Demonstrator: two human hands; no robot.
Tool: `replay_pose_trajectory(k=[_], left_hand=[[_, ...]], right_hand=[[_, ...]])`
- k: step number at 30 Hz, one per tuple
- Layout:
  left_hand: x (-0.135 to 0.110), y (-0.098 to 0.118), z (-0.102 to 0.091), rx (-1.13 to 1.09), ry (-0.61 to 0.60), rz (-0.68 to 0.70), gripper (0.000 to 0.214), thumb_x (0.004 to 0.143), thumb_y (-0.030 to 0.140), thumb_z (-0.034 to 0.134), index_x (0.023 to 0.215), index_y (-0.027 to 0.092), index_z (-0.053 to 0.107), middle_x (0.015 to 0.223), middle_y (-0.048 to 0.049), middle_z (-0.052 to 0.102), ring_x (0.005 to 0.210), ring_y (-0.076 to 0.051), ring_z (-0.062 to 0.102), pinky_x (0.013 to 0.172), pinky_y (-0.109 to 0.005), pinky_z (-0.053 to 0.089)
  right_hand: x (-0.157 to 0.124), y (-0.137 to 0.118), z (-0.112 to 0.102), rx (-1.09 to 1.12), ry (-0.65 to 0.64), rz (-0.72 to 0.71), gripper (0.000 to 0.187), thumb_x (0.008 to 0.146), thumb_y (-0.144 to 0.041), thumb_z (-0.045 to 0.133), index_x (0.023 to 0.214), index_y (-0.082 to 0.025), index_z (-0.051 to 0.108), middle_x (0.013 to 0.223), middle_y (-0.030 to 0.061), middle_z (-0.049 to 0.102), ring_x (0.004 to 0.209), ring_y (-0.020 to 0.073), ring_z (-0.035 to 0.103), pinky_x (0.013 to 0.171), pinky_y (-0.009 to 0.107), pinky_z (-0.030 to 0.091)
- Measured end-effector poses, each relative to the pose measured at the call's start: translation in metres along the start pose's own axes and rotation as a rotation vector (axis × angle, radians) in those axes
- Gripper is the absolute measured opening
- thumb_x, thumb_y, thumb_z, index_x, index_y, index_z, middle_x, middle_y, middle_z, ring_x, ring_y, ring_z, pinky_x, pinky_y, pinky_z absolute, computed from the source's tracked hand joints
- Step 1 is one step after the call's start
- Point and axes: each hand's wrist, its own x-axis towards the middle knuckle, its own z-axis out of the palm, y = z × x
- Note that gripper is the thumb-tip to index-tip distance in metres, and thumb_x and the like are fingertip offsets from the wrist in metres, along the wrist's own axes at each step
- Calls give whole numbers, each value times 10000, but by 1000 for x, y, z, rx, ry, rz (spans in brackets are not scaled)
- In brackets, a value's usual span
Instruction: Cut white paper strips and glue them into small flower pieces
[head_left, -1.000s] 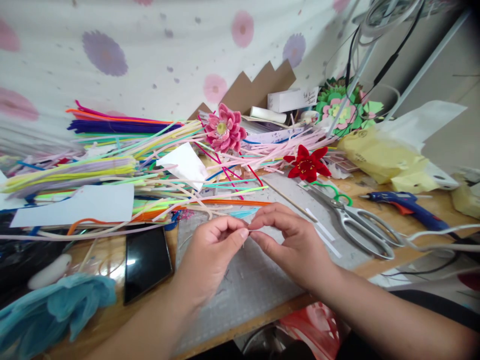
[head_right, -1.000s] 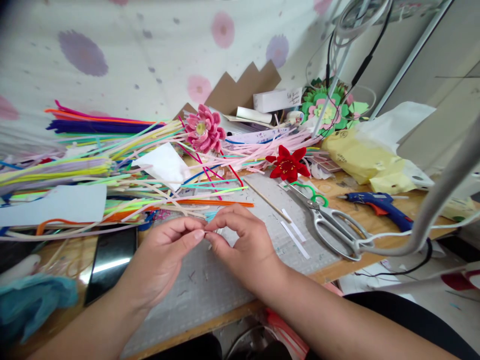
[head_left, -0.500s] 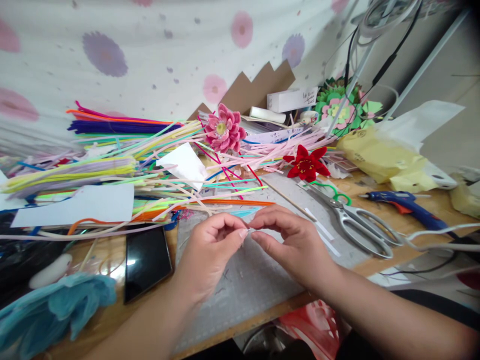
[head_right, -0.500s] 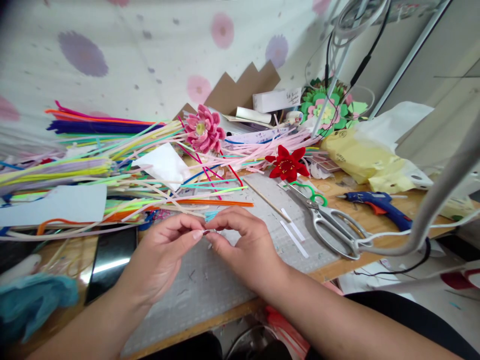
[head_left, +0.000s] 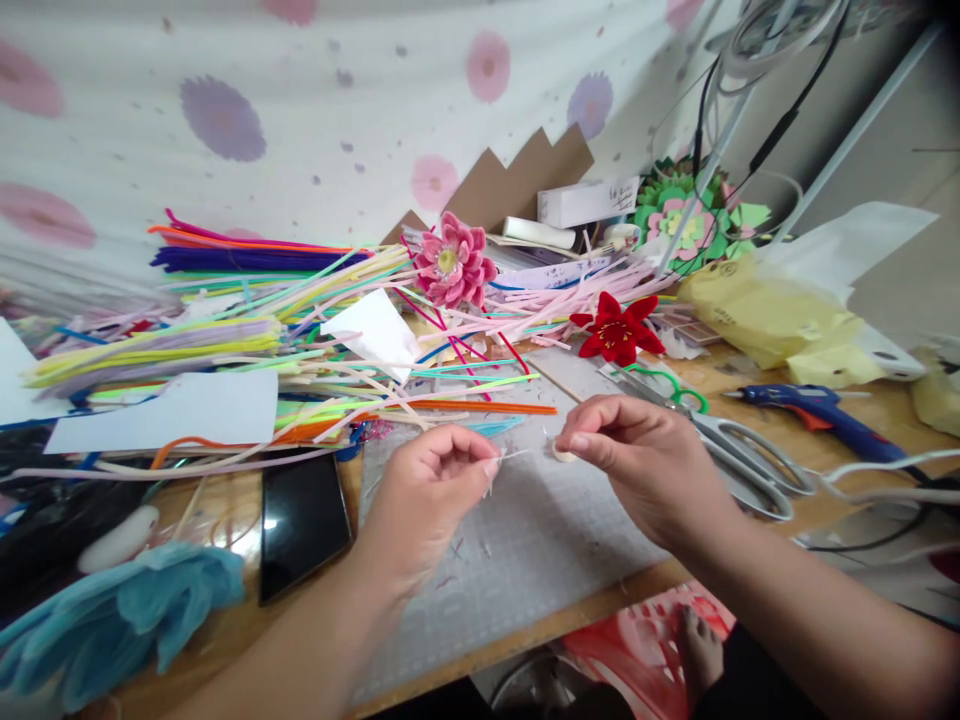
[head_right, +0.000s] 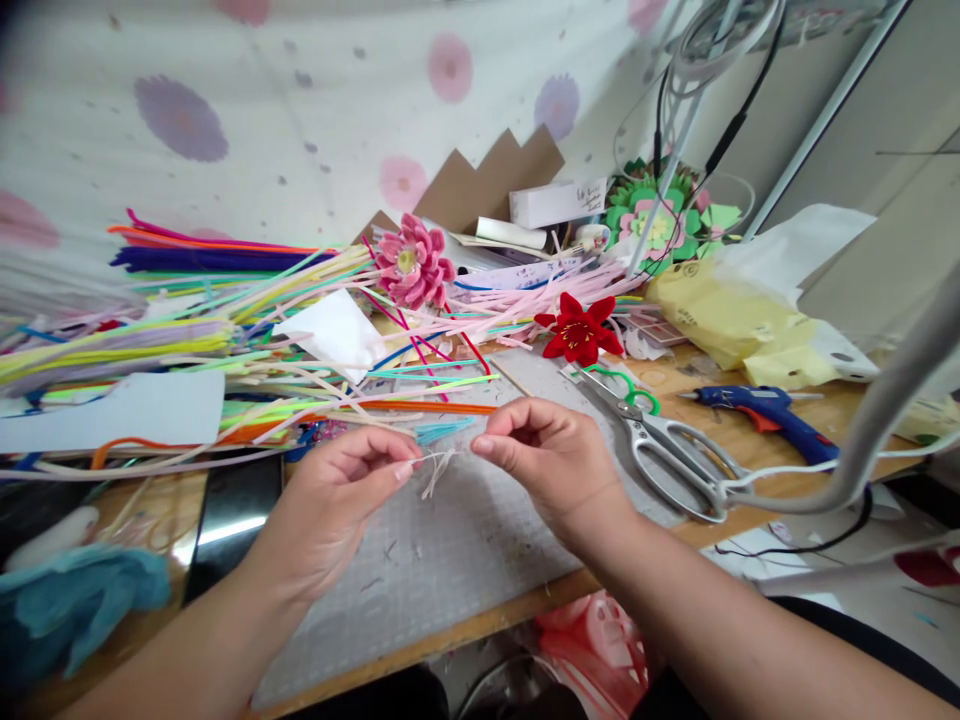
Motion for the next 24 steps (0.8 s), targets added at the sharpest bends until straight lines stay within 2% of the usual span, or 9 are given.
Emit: replay_pose_trajectory(k=[5,9,13,18,22,24], left_hand=[[1,-2,-1,33,11,24,31,714,188,679,705,193,650,705,6,649,663,-128,558,605,-232,410],[4,-1,-4,141,59,140,14,720,181,668,715,186,656,735,-4,663,691,-143,584,654,-248,436],[12,1,-9,151,127,201,53,699,197,682,699,180,632,707,1,658,674,-146,595,647,-247,439],[16,4,-16,175,137,202,69,720,232,636,708,183,588,660,10,640,657,-146,602,674,-258,453],[-1,19,-28,302,105,171,85,769,263,582,726,190,571,672,4,613,658,-146,587,687,-270,456],[-12,29,-37,414,49,129,89,758,257,586,696,194,573,656,5,605,656,-146,579,674,-260,444]], right_hand=[[4,-10,-27,6,112,-48,263,539,-386,860,581,-213,667,599,5,646,596,152,591,552,284,480],[3,-21,-52,11,195,-71,254,509,-386,876,567,-238,678,596,-3,652,592,153,591,610,311,496],[-5,-27,-67,15,255,-39,230,526,-355,868,586,-228,686,612,-1,657,599,139,582,616,289,475],[-15,-28,-71,-12,204,3,239,571,-378,839,597,-206,676,600,3,651,593,133,571,605,278,452],[-20,-27,-72,-33,130,53,276,619,-421,811,628,-185,667,609,10,664,595,125,572,608,261,435],[-21,-27,-72,-33,89,49,282,650,-427,792,643,-181,656,611,7,659,597,124,574,605,257,428]])
